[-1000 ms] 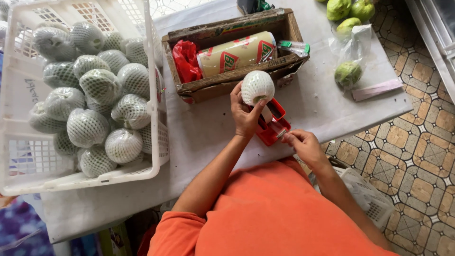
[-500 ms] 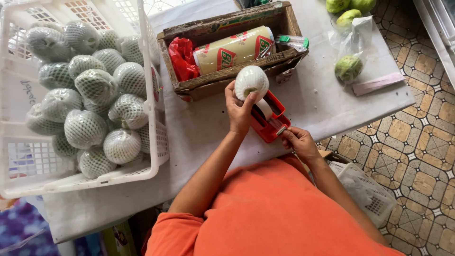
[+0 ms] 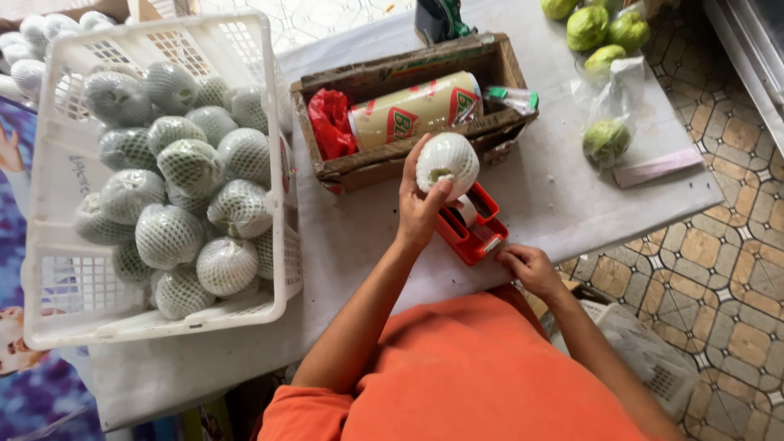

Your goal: Packing guavas into protective foam nets and securing them with tape

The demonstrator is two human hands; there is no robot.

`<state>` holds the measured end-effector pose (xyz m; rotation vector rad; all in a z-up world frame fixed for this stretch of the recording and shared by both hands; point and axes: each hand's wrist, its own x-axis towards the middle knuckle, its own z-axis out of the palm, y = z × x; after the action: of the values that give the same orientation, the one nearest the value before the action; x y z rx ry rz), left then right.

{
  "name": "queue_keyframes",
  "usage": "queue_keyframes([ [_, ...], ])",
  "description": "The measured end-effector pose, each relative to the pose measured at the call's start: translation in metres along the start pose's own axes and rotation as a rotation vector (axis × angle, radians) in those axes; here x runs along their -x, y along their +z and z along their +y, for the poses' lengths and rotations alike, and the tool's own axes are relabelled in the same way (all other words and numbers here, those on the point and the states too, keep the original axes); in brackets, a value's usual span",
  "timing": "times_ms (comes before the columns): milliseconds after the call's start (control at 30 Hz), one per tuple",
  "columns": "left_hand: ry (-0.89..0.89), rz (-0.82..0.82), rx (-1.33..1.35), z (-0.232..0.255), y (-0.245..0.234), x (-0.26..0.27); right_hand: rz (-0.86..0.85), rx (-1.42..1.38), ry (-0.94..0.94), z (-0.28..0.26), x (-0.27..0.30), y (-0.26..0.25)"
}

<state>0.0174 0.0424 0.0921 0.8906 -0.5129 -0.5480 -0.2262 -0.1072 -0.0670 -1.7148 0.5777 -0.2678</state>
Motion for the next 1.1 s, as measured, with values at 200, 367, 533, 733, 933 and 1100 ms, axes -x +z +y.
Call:
queue_keyframes([
  [200, 0.052, 0.017, -0.084, -0.009, -0.013, -0.011, 0.064, 0.015, -0.018, -0.092, -0.007, -0.025],
  [367, 0.080, 0.026, -0.064, 0.005, 0.003, -0.014, 0.057, 0.125, -0.147, -0.202, -0.022, -0.030],
  [533, 0.131, 0.073, -0.255, 0.010, 0.008, -0.011, -0.081, 0.278, -0.436, -0.295, -0.036, -0.006],
  [733, 0.311, 0.136, -0.646, 0.021, 0.010, -0.004, -0.218, 0.460, -0.539, -0.322, -0.050, 0.029],
  [933, 0.138, 0.151, -0.742, 0.045, 0.014, 0.002, -0.155, 0.614, -0.534, -0.315, -0.066, 0.034],
  [1100, 0.078, 0.111, -0.695, 0.048, 0.010, -0.001, -0.118, 0.645, -0.498, -0.310, -0.069, 0.036],
])
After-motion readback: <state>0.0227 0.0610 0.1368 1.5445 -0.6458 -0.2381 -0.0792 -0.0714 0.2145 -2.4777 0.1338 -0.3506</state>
